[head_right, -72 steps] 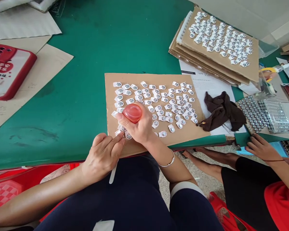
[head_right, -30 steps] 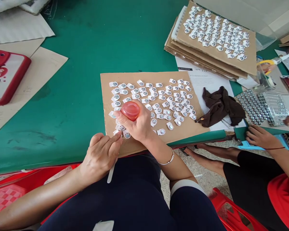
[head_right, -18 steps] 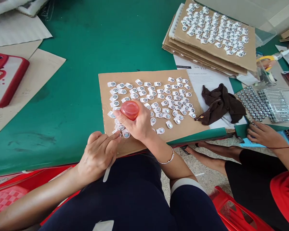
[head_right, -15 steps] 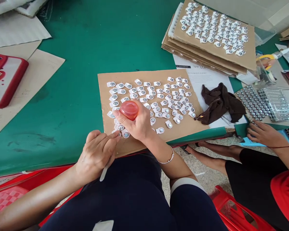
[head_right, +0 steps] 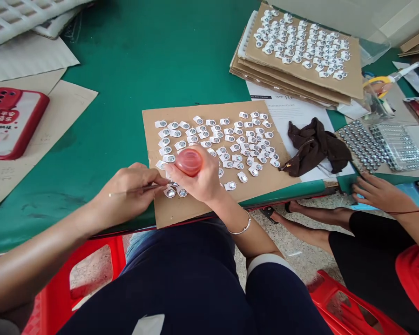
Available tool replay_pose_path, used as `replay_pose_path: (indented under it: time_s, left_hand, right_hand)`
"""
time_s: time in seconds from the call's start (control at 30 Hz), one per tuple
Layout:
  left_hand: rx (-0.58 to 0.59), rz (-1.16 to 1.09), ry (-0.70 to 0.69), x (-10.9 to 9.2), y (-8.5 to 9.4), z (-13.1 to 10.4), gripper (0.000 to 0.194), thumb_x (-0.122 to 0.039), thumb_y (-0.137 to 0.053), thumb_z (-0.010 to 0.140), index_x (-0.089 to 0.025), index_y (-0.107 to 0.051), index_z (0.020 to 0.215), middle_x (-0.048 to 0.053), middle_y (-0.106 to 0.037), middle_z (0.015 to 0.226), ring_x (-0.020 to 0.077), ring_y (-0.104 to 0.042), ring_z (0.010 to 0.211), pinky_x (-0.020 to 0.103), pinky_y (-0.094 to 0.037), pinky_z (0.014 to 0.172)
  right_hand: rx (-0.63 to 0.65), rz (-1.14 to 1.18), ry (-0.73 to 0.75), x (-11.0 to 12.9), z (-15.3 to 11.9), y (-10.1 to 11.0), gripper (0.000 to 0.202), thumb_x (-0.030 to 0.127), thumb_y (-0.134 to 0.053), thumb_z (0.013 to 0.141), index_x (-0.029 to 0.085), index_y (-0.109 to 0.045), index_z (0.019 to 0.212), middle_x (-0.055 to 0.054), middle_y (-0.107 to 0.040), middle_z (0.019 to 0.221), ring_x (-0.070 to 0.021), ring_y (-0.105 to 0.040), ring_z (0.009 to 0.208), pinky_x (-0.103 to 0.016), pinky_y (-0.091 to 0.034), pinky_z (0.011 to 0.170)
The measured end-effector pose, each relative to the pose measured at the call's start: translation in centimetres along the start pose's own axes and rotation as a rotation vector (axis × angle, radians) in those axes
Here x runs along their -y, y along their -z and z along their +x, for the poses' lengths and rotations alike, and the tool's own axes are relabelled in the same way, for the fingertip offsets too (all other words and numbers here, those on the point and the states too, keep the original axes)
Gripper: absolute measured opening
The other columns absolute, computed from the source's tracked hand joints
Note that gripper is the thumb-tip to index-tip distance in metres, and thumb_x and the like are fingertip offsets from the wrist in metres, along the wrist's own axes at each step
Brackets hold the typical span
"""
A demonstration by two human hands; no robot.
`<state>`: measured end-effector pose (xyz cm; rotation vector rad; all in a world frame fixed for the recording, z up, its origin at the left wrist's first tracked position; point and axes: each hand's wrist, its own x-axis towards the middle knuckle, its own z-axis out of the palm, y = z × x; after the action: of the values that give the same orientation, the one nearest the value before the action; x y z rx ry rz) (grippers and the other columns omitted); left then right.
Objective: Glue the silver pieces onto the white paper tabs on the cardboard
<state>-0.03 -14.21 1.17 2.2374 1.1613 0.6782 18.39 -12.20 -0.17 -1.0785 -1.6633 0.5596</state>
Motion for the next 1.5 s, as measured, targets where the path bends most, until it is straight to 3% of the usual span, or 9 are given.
replay_pose_path:
  time_s: [0.13, 0.2, 0.4, 0.93, 1.5]
  left_hand:
    - [0.243, -0.211, 0.221, 0.7, 1.5, 2.1, 0.010, -0.022, -0.057, 0.078, -0.017, -0.066, 0.075, 0.000, -0.065, 0.065, 0.0114, -0.056, 0.059, 0.021, -0.039, 0.051]
    - [0.290, -0.262, 0.254, 1.1, 1.8, 2.5, 0.011, -0.025, -0.059, 0.077, -0.017, -0.066, 0.076, 0.000, -0.065, 0.065, 0.0109, -0.055, 0.057, 0.020, -0.039, 0.050]
    - [0.254, -0.243, 0.231, 1.6, 1.7, 1.9, 0.012, -0.026, -0.058, 0.078, -0.017, -0.067, 0.079, 0.001, -0.067, 0.071, 0.0117, -0.056, 0.061, 0.021, -0.039, 0.053]
    - [0.202, -0.235, 0.139, 1.7, 1.4, 1.4, 0.014, -0.025, -0.057, 0.080, -0.016, -0.067, 0.080, 0.002, -0.068, 0.073, 0.0117, -0.058, 0.061, 0.021, -0.040, 0.054]
    - [0.252, -0.245, 0.200, 1.6, 1.7, 1.8, 0.012, -0.024, -0.058, 0.078, -0.015, -0.067, 0.079, 0.001, -0.067, 0.070, 0.0110, -0.058, 0.061, 0.020, -0.041, 0.053]
  right_hand:
    - [-0.160, 0.214, -0.063, -0.1, -1.7, 0.6, 0.034, 0.043, -0.063, 0.075, 0.023, -0.051, 0.100, 0.001, -0.057, 0.079, -0.0125, -0.061, 0.062, -0.030, -0.053, 0.058]
    - [-0.189, 0.229, -0.091, -0.2, -2.5, 0.7, 0.039, 0.041, -0.066, 0.073, 0.023, -0.051, 0.104, 0.000, -0.058, 0.082, -0.0132, -0.062, 0.065, -0.031, -0.054, 0.059]
    - [-0.231, 0.086, -0.019, -0.5, -3.0, 0.7, 0.019, 0.031, -0.068, 0.071, 0.021, -0.059, 0.083, -0.001, -0.061, 0.074, -0.0165, -0.060, 0.070, -0.035, -0.051, 0.064]
    - [-0.160, -0.044, 0.023, -0.4, -2.8, 0.7, 0.015, 0.030, -0.068, 0.073, 0.020, -0.059, 0.080, -0.002, -0.061, 0.073, -0.0171, -0.059, 0.071, -0.036, -0.052, 0.065]
    - [-0.122, -0.037, 0.052, -0.6, -3.1, 0.9, 0.018, 0.030, -0.067, 0.074, 0.021, -0.056, 0.085, -0.001, -0.061, 0.074, -0.0169, -0.060, 0.071, -0.036, -0.052, 0.065]
